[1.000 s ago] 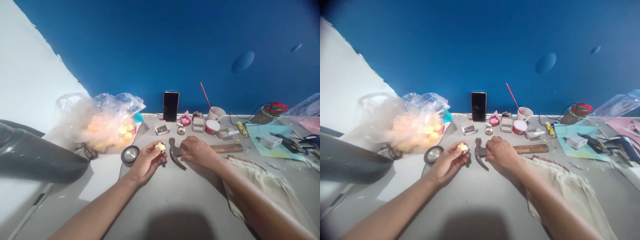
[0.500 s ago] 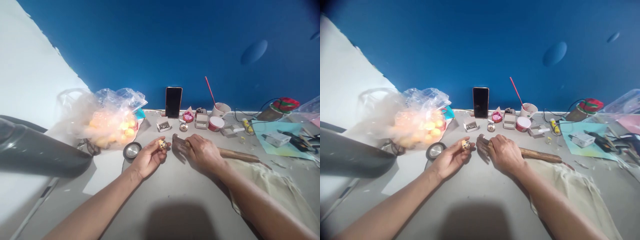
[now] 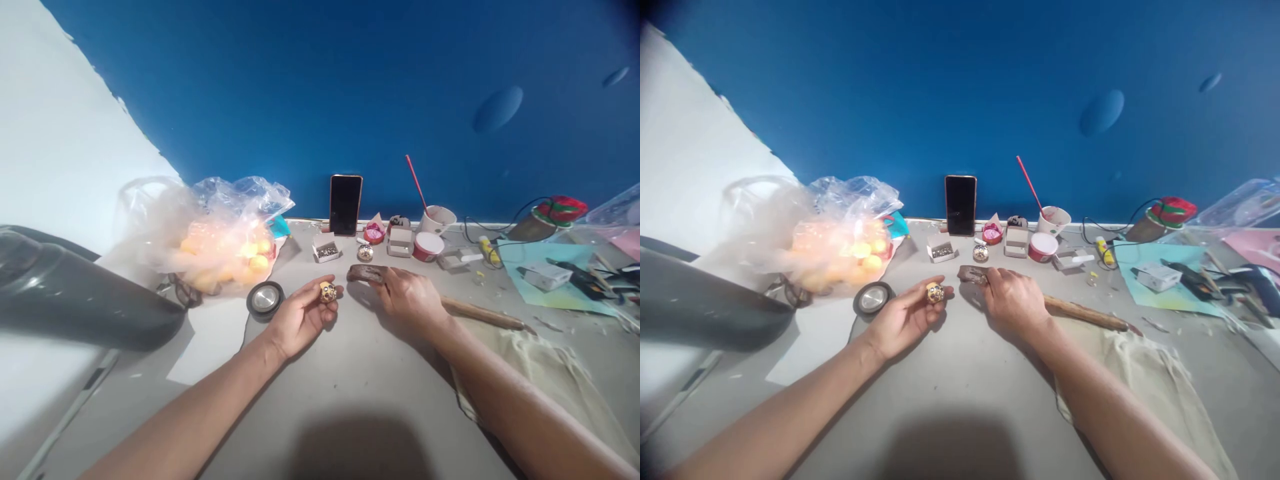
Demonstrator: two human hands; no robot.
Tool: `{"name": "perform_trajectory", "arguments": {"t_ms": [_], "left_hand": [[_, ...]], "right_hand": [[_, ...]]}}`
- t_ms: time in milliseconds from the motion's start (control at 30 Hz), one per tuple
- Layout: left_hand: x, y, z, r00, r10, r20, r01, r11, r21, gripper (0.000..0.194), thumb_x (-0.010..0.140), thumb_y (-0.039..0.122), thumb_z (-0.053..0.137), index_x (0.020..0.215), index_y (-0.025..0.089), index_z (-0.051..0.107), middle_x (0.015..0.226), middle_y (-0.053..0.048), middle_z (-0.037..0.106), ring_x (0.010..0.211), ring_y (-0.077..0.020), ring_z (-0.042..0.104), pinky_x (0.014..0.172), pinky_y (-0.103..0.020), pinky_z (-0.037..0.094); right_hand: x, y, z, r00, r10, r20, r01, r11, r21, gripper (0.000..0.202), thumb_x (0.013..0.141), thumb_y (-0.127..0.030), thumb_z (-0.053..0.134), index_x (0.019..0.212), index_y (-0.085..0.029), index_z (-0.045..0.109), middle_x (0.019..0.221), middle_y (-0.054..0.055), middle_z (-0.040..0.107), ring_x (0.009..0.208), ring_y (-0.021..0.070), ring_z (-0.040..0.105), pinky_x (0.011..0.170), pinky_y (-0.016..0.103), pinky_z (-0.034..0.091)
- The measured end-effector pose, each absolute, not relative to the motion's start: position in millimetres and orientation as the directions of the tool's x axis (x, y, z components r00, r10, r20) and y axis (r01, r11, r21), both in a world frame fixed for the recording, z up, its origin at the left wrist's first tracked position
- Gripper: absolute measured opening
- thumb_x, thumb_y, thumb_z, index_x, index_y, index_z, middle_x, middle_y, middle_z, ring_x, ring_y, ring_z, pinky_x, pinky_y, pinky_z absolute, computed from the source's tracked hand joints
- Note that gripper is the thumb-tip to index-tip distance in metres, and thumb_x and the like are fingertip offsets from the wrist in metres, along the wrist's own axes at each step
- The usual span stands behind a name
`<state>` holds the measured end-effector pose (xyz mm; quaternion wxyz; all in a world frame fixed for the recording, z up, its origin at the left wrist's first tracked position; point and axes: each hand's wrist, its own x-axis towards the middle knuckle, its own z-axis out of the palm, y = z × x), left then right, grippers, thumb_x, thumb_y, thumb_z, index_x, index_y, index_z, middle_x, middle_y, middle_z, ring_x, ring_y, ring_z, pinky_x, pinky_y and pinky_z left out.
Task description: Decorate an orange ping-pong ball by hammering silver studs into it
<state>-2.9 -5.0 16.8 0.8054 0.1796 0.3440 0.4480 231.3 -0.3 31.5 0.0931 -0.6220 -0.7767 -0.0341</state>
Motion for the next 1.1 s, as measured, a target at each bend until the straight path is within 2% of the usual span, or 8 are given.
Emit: {"name": "perform_trajectory", "arguments": {"t_ms": [167,267,367,500,700,900,967,1100], "left_hand": [[-2,-10,21,0.324,0.906,-0.273,-0.48,0.407,0.777,0.049,0.081,0.016,0.083,0.126,0.014,0.066,0.102,-0.012,0.075,0.062,-0.0108,0.064,0.052,-0.021,0.048],[-1,-12,17,0.291,0.934,-0.208,-0.354,0.307,0.883,0.052,0.082,0.027,0.084,0.129,0.017,0.064,0.101,-0.01,0.074,0.061,-0.0122,0.064,0.05,-0.024,0.051],[-1,-13,13,0.267,0.951,-0.157,-0.267,0.23,0.936,0.053,0.079,0.028,0.086,0.126,0.017,0.065,0.101,-0.008,0.072,0.067,-0.0139,0.066,0.056,-0.028,0.055],[-2,-12,11,0.255,0.956,-0.145,-0.217,0.203,0.955,0.053,0.077,0.024,0.087,0.126,0.018,0.067,0.091,-0.002,0.068,0.065,-0.0104,0.061,0.059,-0.026,0.053],[-3,-10,10,0.253,0.958,-0.133,-0.276,0.203,0.939,0.055,0.077,0.024,0.087,0.127,0.021,0.067,0.126,-0.011,0.069,0.077,-0.0129,0.066,0.066,-0.027,0.055],[-2,-7,7,0.251,0.954,-0.161,-0.354,0.246,0.902,0.053,0.074,0.028,0.091,0.122,0.019,0.07,0.106,-0.008,0.072,0.069,-0.0127,0.064,0.064,-0.029,0.052],[-1,-6,7,0.23,0.961,-0.152,-0.379,0.233,0.896,0.053,0.072,0.029,0.092,0.119,0.018,0.071,0.102,-0.007,0.072,0.067,-0.0128,0.064,0.063,-0.029,0.051],[-2,-6,10,0.266,0.952,-0.149,-0.387,0.247,0.888,0.049,0.073,0.03,0.092,0.115,0.016,0.071,0.077,-0.001,0.067,0.067,-0.0141,0.064,0.063,-0.028,0.049]], "right_hand": [[231,-1,32,-0.225,0.958,0.178,0.972,0.234,-0.029,0.027,0.101,-0.034,0.045,0.099,-0.018,0.067,0.084,0.01,0.076,0.072,0.0227,0.068,0.06,0.032,0.027],[231,-1,32,-0.219,0.96,0.175,0.974,0.225,-0.016,0.028,0.102,-0.035,0.044,0.098,-0.019,0.066,0.082,0.01,0.076,0.071,0.0235,0.069,0.059,0.032,0.026],[230,-1,33,-0.212,0.961,0.178,0.976,0.217,-0.011,0.028,0.102,-0.036,0.044,0.098,-0.019,0.066,0.083,0.01,0.076,0.072,0.0238,0.07,0.059,0.032,0.025],[231,0,35,-0.216,0.964,0.155,0.975,0.222,-0.025,0.028,0.102,-0.036,0.044,0.101,-0.019,0.066,0.084,0.009,0.076,0.071,0.0219,0.069,0.058,0.032,0.025],[232,0,33,-0.239,0.956,0.167,0.969,0.247,-0.025,0.034,0.101,-0.046,0.046,0.1,-0.019,0.068,0.083,0.008,0.077,0.067,0.0223,0.069,0.056,0.032,0.022],[233,-5,39,-0.223,0.928,0.3,0.96,0.262,-0.097,0.04,0.099,-0.051,0.05,0.105,-0.02,0.075,0.076,0.007,0.077,0.063,0.0221,0.068,0.056,0.03,0.03],[233,-9,45,-0.241,0.896,0.373,0.941,0.31,-0.136,0.039,0.097,-0.049,0.053,0.108,-0.02,0.077,0.081,0.008,0.079,0.067,0.022,0.069,0.058,0.03,0.036],[229,-18,52,-0.35,0.82,0.453,0.865,0.468,-0.18,0.03,0.094,-0.041,0.057,0.105,-0.022,0.078,0.09,0.007,0.08,0.07,0.021,0.07,0.063,0.03,0.043]]}}
